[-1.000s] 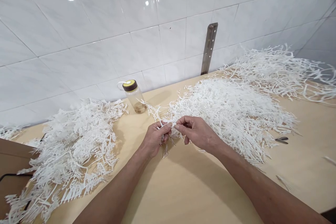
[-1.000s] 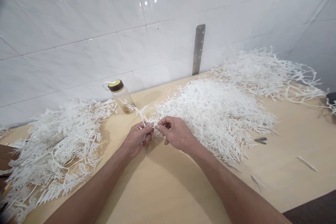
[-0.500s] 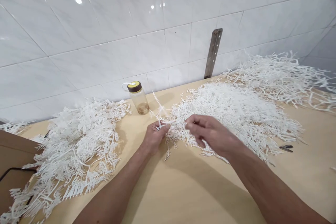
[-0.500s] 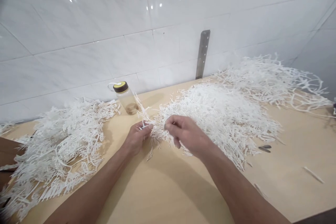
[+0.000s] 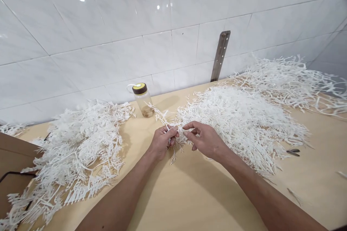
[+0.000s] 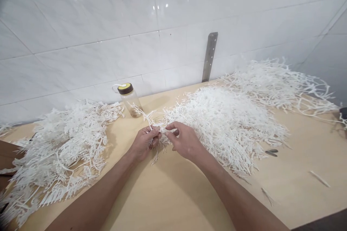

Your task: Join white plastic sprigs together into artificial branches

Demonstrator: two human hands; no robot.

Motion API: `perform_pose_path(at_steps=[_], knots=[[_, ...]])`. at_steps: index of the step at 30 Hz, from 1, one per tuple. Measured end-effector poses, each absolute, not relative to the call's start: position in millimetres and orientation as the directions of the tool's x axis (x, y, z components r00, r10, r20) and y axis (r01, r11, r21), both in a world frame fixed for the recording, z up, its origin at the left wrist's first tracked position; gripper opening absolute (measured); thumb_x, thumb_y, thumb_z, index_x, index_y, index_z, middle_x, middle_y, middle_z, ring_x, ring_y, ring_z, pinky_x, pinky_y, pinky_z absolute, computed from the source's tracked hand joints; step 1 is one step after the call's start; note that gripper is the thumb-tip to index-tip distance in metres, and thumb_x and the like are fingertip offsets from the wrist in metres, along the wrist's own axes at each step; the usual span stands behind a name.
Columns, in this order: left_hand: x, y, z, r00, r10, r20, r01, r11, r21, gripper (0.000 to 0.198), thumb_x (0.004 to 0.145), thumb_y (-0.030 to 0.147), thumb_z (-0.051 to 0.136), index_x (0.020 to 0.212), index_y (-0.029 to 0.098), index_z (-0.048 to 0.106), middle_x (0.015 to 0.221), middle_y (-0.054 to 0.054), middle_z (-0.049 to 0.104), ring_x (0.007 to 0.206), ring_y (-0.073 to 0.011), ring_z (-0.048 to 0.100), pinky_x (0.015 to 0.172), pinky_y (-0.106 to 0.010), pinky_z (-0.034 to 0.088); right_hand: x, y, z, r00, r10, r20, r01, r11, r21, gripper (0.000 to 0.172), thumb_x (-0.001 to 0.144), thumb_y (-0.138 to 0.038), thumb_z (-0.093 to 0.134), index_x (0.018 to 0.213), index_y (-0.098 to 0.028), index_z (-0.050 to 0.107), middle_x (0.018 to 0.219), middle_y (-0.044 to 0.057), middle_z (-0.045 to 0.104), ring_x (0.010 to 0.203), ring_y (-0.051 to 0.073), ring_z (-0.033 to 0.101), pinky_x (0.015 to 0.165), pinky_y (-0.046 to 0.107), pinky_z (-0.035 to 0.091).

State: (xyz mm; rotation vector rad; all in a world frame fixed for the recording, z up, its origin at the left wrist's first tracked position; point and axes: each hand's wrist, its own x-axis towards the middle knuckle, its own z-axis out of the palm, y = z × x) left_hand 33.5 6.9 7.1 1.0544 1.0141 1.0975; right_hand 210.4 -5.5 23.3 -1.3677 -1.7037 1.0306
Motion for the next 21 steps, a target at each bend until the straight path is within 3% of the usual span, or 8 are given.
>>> perform_pose_path(at_steps=[6,13,21], knots=[[36.1,6.7,5.8,0.138,0.988,-0.074,-0.194,0.101,0.976,0.042,0.070,0.052,0.078,0.063,0.015,0.060,0.048,0.004,0.049,0.040,-0.0055,0.037,0.042,-0.022,0.023,197.6,-8.2,24.2,-0.178,0.983,0.049,0.280,0.098,-0.955,0.022,0.084,-0.037,0.059,0.090,-0.017,0.065,0.078,0.001,0.064,0.045,0.010,0.057,0.043,0.024,0.050],[38.5,4.5,6.3,0.123,0.990,-0.070,-0.162,0.089,0.983,0.040,0.074,0.050,0.076,0.063,0.015,0.059,0.043,0.005,0.044,0.039,-0.0059,0.035,0.043,-0.023,0.021,195.0,-6.7,22.1,-0.118,0.993,0.017,0.292,0.051,-0.955,0.019,0.084,-0.036,0.059,0.081,-0.018,0.064,0.064,-0.002,0.061,0.042,0.010,0.057,0.043,0.023,0.045],[38.3,6.7,1.8,0.109,0.993,-0.052,-0.178,0.071,0.982,0.039,0.070,0.048,0.079,0.063,0.015,0.059,0.049,0.004,0.047,0.043,-0.0057,0.035,0.045,-0.023,0.023,193.4,-7.4,20.5,-0.160,0.986,0.043,0.280,0.087,-0.956,0.020,0.085,-0.037,0.055,0.080,-0.018,0.060,0.065,-0.003,0.059,0.042,0.011,0.056,0.045,0.024,0.041]])
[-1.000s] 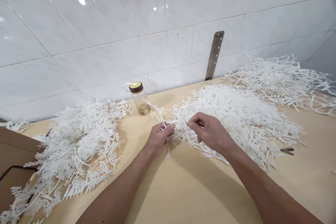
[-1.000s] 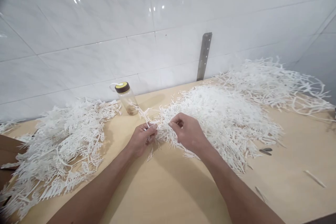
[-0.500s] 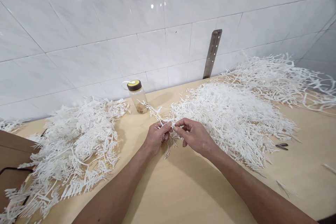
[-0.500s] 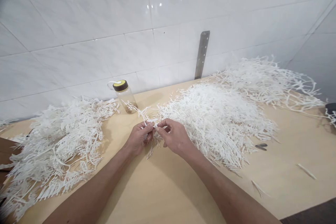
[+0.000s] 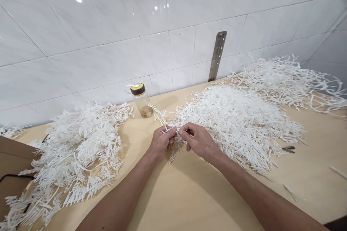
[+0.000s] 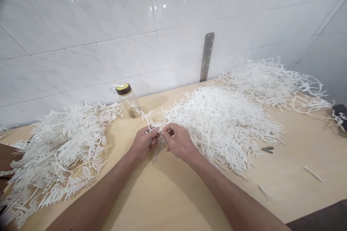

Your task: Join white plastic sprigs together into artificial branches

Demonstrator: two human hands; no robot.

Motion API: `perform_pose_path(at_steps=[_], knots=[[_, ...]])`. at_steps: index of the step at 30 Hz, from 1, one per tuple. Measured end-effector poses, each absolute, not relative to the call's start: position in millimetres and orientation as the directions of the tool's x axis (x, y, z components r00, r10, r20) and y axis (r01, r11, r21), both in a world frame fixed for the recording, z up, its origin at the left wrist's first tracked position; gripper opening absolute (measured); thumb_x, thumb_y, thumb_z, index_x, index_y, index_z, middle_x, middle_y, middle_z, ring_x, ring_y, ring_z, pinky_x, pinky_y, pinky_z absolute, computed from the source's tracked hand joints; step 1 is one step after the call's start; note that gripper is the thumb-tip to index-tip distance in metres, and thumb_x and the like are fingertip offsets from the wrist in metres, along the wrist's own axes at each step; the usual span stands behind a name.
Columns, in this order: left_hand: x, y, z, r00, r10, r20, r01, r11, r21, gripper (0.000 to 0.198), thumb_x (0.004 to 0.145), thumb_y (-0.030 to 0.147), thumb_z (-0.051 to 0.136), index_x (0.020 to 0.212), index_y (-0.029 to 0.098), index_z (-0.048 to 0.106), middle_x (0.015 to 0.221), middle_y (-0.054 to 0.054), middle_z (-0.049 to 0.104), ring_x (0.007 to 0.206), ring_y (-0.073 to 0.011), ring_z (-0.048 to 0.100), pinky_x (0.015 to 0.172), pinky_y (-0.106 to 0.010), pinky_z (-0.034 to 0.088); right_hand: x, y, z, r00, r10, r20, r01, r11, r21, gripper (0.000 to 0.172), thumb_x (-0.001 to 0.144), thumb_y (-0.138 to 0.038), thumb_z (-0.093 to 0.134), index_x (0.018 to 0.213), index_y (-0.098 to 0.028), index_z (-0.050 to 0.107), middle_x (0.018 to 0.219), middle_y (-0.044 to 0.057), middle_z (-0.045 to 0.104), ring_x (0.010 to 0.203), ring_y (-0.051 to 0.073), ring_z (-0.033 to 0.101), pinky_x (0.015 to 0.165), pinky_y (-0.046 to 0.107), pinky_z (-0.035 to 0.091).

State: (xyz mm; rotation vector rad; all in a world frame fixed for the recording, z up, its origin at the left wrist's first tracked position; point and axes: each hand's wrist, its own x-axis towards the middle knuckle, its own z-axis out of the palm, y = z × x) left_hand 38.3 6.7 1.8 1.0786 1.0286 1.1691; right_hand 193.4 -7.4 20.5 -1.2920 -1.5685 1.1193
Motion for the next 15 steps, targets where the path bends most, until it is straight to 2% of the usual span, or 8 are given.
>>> perform_pose_path(at_steps=[5,7,13,15], knots=[[41.6,5.4,0.5,0.060,0.998,-0.024,-0.194,0.035,0.980,0.041,0.066,0.045,0.082,0.059,0.016,0.053,0.045,0.007,0.039,0.043,-0.0048,0.029,0.047,-0.024,0.021,194.5,-6.4,18.2,-0.190,0.969,0.158,0.353,0.217,-0.910,0.019,0.083,-0.033,0.054,0.071,-0.019,0.057,0.065,-0.001,0.056,0.057,0.012,0.051,0.052,0.024,0.038],[42.6,4.1,0.6,0.071,0.997,-0.019,-0.192,0.032,0.981,0.042,0.065,0.045,0.083,0.059,0.015,0.054,0.047,0.007,0.040,0.044,-0.0044,0.029,0.047,-0.023,0.021,197.3,-7.1,18.9,-0.217,0.964,0.157,0.340,0.225,-0.913,0.018,0.084,-0.032,0.055,0.071,-0.019,0.056,0.064,-0.002,0.054,0.057,0.012,0.048,0.052,0.024,0.037],[43.5,1.8,6.0,0.138,0.990,0.009,-0.225,0.022,0.974,0.040,0.066,0.046,0.082,0.067,0.014,0.059,0.056,0.004,0.049,0.047,-0.0046,0.032,0.048,-0.023,0.020,209.2,-11.0,26.4,-0.336,0.940,0.061,0.044,0.081,-0.996,0.026,0.086,-0.042,0.060,0.076,-0.019,0.052,0.062,-0.006,0.044,0.043,0.006,0.034,0.042,0.022,0.028],[43.2,0.7,9.1,0.162,0.987,0.017,-0.235,0.021,0.972,0.040,0.066,0.046,0.082,0.066,0.014,0.059,0.057,0.003,0.050,0.047,-0.0046,0.032,0.048,-0.023,0.021,212.2,-11.2,28.9,-0.392,0.919,0.039,0.019,0.051,-0.999,0.028,0.087,-0.045,0.059,0.078,-0.019,0.052,0.062,-0.006,0.042,0.042,0.005,0.032,0.041,0.022,0.027]])
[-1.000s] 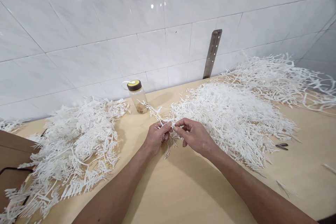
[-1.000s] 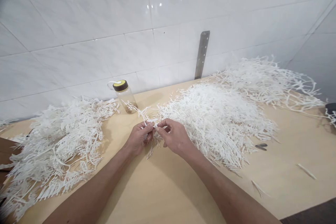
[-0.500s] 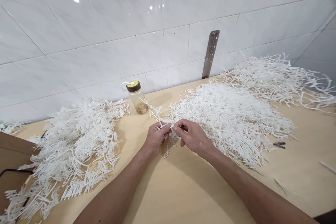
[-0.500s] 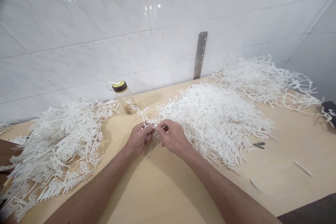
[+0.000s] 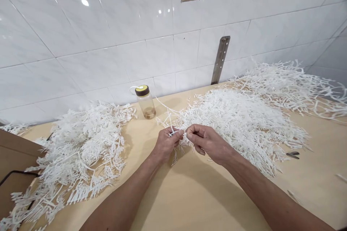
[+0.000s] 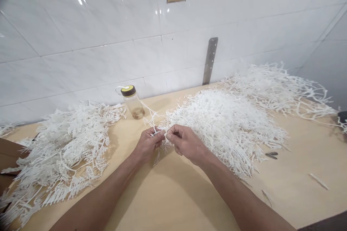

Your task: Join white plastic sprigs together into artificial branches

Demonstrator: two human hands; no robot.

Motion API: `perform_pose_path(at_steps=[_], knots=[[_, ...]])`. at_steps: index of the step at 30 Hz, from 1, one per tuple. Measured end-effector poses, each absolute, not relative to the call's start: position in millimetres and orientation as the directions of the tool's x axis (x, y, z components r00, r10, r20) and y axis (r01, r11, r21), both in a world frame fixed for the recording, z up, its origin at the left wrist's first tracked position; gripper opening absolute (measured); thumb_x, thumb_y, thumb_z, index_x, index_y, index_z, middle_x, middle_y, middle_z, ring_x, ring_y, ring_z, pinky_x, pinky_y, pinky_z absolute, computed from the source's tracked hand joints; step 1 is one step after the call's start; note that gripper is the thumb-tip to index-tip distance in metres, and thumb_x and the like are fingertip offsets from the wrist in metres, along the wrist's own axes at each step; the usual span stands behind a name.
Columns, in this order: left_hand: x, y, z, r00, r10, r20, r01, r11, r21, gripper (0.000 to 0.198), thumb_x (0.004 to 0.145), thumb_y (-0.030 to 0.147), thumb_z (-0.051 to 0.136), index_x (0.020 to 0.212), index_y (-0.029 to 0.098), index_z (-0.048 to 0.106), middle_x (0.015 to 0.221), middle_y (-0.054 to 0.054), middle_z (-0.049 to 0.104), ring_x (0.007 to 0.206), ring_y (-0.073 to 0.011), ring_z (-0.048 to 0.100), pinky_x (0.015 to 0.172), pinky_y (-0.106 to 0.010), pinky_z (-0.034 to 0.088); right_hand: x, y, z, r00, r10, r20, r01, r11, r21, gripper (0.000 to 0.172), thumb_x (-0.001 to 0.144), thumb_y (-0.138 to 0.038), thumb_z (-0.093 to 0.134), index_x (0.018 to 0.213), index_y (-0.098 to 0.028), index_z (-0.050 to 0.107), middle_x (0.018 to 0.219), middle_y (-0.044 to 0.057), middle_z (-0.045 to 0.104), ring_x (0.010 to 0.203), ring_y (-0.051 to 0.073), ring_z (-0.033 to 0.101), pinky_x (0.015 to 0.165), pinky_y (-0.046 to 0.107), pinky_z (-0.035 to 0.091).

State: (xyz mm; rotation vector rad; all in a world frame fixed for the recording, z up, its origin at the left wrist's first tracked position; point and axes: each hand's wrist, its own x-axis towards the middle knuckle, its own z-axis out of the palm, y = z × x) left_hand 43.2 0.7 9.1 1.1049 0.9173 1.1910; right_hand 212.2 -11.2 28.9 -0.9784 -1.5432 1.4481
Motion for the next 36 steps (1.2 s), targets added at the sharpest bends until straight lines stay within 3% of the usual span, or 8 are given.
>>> perform_pose_path(at_steps=[3,7,13,20,23,30,33,36], knots=[[42.6,-0.9,11.5,0.177,0.984,0.005,-0.216,0.034,0.976,0.040,0.065,0.047,0.082,0.064,0.014,0.060,0.052,0.005,0.045,0.047,-0.0049,0.030,0.048,-0.024,0.021,215.2,-11.5,31.6,-0.438,0.894,0.088,0.179,0.183,-0.967,0.022,0.090,-0.038,0.055,0.079,-0.020,0.052,0.062,-0.005,0.043,0.048,0.008,0.036,0.045,0.023,0.029],[41.5,2.2,9.4,0.158,0.987,0.030,-0.127,-0.010,0.992,0.040,0.065,0.048,0.082,0.064,0.014,0.061,0.049,0.006,0.042,0.048,-0.0062,0.033,0.050,-0.024,0.024,211.9,-19.9,37.0,-0.375,0.880,0.291,0.467,0.451,-0.761,0.018,0.091,-0.021,0.049,0.073,-0.020,0.051,0.071,0.000,0.052,0.066,0.014,0.045,0.059,0.027,0.036],[35.7,12.1,7.4,0.083,0.996,0.014,-0.088,-0.006,0.996,0.042,0.063,0.050,0.083,0.067,0.015,0.061,0.052,0.004,0.050,0.049,-0.0082,0.041,0.050,-0.024,0.029,197.0,-42.9,49.7,-0.569,0.763,0.309,0.380,0.576,-0.723,0.015,0.093,-0.016,0.048,0.079,-0.020,0.052,0.080,0.001,0.060,0.072,0.014,0.052,0.068,0.029,0.042],[35.2,7.7,8.3,0.124,0.990,-0.061,-0.122,0.076,0.990,0.041,0.073,0.054,0.075,0.066,0.015,0.063,0.043,0.004,0.046,0.040,-0.0066,0.036,0.044,-0.023,0.022,217.8,-18.4,34.1,-0.310,0.949,0.051,0.472,0.200,-0.858,0.010,0.087,-0.023,0.051,0.077,-0.020,0.054,0.060,-0.003,0.059,0.044,0.011,0.056,0.043,0.022,0.041],[35.4,7.0,9.8,0.137,0.985,-0.102,-0.140,0.121,0.983,0.042,0.070,0.055,0.076,0.065,0.015,0.063,0.044,0.003,0.047,0.039,-0.0066,0.036,0.043,-0.023,0.020,222.5,-8.8,27.3,-0.198,0.976,0.091,0.461,0.174,-0.870,0.008,0.086,-0.029,0.054,0.084,-0.021,0.055,0.061,-0.004,0.058,0.041,0.011,0.056,0.040,0.022,0.043],[37.8,5.6,10.7,0.118,0.991,-0.069,-0.182,0.090,0.979,0.039,0.068,0.052,0.079,0.067,0.015,0.065,0.049,0.003,0.049,0.043,-0.0070,0.039,0.046,-0.023,0.026,211.7,-8.7,23.3,-0.193,0.977,0.091,0.483,0.175,-0.858,0.024,0.088,-0.037,0.055,0.103,-0.021,0.066,0.070,-0.001,0.065,0.040,0.011,0.058,0.045,0.026,0.050],[41.0,5.0,7.7,0.106,0.994,-0.035,-0.213,0.057,0.975,0.037,0.068,0.048,0.081,0.066,0.015,0.064,0.054,0.003,0.051,0.048,-0.0074,0.041,0.050,-0.024,0.031,202.3,-9.9,23.0,-0.177,0.983,0.048,0.363,0.110,-0.925,0.031,0.086,-0.041,0.059,0.108,-0.019,0.065,0.090,0.005,0.070,0.044,0.010,0.059,0.043,0.025,0.051],[43.6,3.9,5.4,0.091,0.996,-0.024,-0.192,0.041,0.980,0.037,0.070,0.048,0.080,0.065,0.015,0.063,0.052,0.003,0.048,0.048,-0.0076,0.040,0.050,-0.024,0.031,195.5,-9.0,20.5,-0.174,0.985,0.019,0.253,0.063,-0.965,0.029,0.084,-0.043,0.061,0.098,-0.018,0.065,0.084,0.004,0.070,0.045,0.011,0.059,0.042,0.024,0.050]])
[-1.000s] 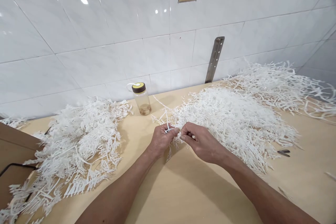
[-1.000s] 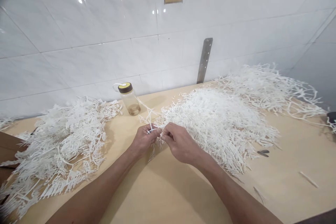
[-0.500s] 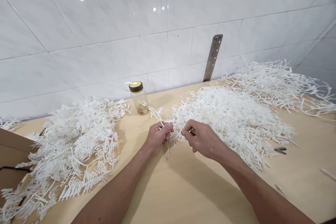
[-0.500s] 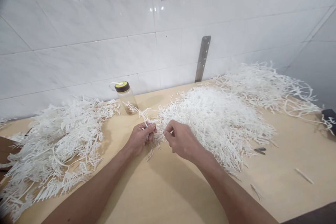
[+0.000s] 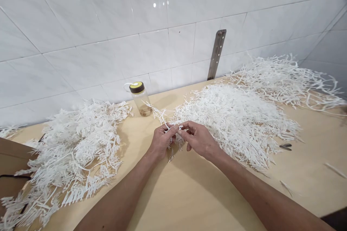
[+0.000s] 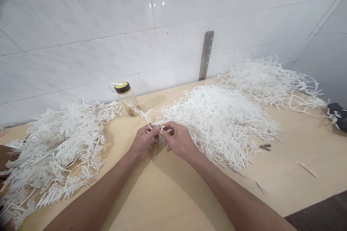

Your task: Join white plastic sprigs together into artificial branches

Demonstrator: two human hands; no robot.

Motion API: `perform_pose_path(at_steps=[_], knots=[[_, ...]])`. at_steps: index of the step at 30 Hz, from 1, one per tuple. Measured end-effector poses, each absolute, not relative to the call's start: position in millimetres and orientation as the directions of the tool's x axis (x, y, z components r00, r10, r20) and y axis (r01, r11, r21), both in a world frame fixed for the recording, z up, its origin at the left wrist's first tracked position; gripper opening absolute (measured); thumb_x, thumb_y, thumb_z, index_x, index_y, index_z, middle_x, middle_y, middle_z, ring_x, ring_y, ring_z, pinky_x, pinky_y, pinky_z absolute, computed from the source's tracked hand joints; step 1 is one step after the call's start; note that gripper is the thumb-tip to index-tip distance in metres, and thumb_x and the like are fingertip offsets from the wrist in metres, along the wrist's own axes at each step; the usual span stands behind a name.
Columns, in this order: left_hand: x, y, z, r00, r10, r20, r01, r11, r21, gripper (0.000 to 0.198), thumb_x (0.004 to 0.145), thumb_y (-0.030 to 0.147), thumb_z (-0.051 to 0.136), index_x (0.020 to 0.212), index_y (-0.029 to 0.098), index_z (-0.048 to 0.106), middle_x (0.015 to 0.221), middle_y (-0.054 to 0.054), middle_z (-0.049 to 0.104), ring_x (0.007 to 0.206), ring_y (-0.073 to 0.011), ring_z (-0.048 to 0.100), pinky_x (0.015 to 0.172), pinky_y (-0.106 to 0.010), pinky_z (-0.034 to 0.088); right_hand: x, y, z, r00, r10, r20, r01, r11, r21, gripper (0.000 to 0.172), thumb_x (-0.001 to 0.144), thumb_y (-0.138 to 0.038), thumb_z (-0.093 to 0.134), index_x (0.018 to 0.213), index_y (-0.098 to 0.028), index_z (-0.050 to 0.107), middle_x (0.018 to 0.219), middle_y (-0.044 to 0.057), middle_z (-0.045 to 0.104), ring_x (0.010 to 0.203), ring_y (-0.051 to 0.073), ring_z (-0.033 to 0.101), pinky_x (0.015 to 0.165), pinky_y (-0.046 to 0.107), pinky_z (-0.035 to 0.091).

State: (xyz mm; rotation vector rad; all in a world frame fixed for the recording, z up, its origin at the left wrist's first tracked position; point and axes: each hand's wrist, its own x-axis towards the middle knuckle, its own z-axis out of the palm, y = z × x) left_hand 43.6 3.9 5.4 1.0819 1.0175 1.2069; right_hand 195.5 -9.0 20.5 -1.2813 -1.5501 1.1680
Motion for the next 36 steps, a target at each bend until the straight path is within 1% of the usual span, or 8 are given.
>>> perform_pose_path(at_steps=[5,14,18,21,25,29,32,36], knots=[[44.2,3.5,5.0,0.072,0.997,-0.032,-0.186,0.045,0.982,0.035,0.069,0.046,0.080,0.066,0.015,0.064,0.049,0.004,0.047,0.046,-0.0071,0.040,0.050,-0.024,0.030,193.6,-9.0,15.9,-0.119,0.992,0.038,0.330,0.075,-0.941,0.029,0.085,-0.047,0.059,0.075,-0.019,0.059,0.061,-0.003,0.060,0.038,0.011,0.056,0.040,0.023,0.040],[42.0,9.2,-3.8,0.020,0.998,-0.052,-0.121,0.054,0.991,0.038,0.067,0.044,0.080,0.060,0.015,0.058,0.046,0.004,0.046,0.043,-0.0063,0.037,0.046,-0.023,0.027,188.9,-16.2,20.6,-0.166,0.968,0.188,0.421,0.241,-0.874,0.023,0.089,-0.033,0.050,0.069,-0.022,0.050,0.056,-0.003,0.050,0.049,0.012,0.050,0.050,0.025,0.037],[41.3,12.7,-0.4,-0.008,0.998,-0.057,-0.156,0.055,0.986,0.039,0.064,0.044,0.083,0.062,0.015,0.057,0.047,0.005,0.047,0.044,-0.0067,0.039,0.047,-0.023,0.030,189.6,-33.0,41.0,-0.337,0.930,0.147,0.236,0.235,-0.943,0.021,0.091,-0.035,0.050,0.074,-0.022,0.052,0.059,-0.005,0.048,0.048,0.011,0.045,0.047,0.024,0.036],[40.5,11.0,4.2,0.095,0.991,-0.096,-0.206,0.114,0.972,0.038,0.065,0.045,0.083,0.067,0.014,0.061,0.055,0.002,0.055,0.050,-0.0095,0.048,0.051,-0.024,0.037,188.5,-41.7,47.3,-0.500,0.854,0.144,0.154,0.251,-0.955,0.018,0.092,-0.034,0.052,0.078,-0.022,0.053,0.065,-0.004,0.053,0.049,0.010,0.048,0.049,0.024,0.040],[38.5,8.2,6.4,0.137,0.989,-0.056,-0.217,0.085,0.972,0.040,0.072,0.051,0.077,0.073,0.013,0.067,0.063,-0.001,0.061,0.056,-0.0113,0.054,0.058,-0.025,0.043,186.2,-37.5,35.3,-0.517,0.833,0.197,0.295,0.390,-0.873,0.013,0.087,-0.023,0.059,0.074,-0.020,0.057,0.072,-0.001,0.061,0.063,0.012,0.054,0.058,0.025,0.042],[38.2,8.7,9.7,0.172,0.981,-0.091,-0.284,0.138,0.949,0.048,0.078,0.057,0.070,0.090,0.010,0.073,0.070,-0.006,0.067,0.065,-0.0146,0.060,0.066,-0.028,0.048,191.3,-29.0,28.5,-0.525,0.827,0.201,0.423,0.459,-0.781,0.011,0.085,-0.014,0.055,0.077,-0.020,0.060,0.071,-0.001,0.062,0.061,0.012,0.053,0.060,0.025,0.039],[40.7,8.5,14.8,0.186,0.977,-0.108,-0.363,0.170,0.916,0.050,0.082,0.053,0.069,0.103,0.008,0.073,0.086,-0.011,0.070,0.074,-0.0168,0.065,0.073,-0.030,0.052,200.6,-23.5,33.3,-0.520,0.845,0.122,0.505,0.420,-0.754,0.016,0.087,-0.017,0.052,0.075,-0.019,0.062,0.065,-0.002,0.060,0.053,0.011,0.050,0.055,0.025,0.036],[44.4,7.0,17.5,0.219,0.972,-0.084,-0.405,0.169,0.899,0.048,0.085,0.051,0.067,0.112,0.011,0.072,0.101,-0.012,0.071,0.083,-0.0192,0.068,0.078,-0.033,0.054,210.1,-16.5,38.8,-0.305,0.945,0.121,0.578,0.284,-0.765,0.023,0.092,-0.031,0.051,0.075,-0.019,0.061,0.062,-0.001,0.060,0.048,0.011,0.050,0.050,0.025,0.035]])
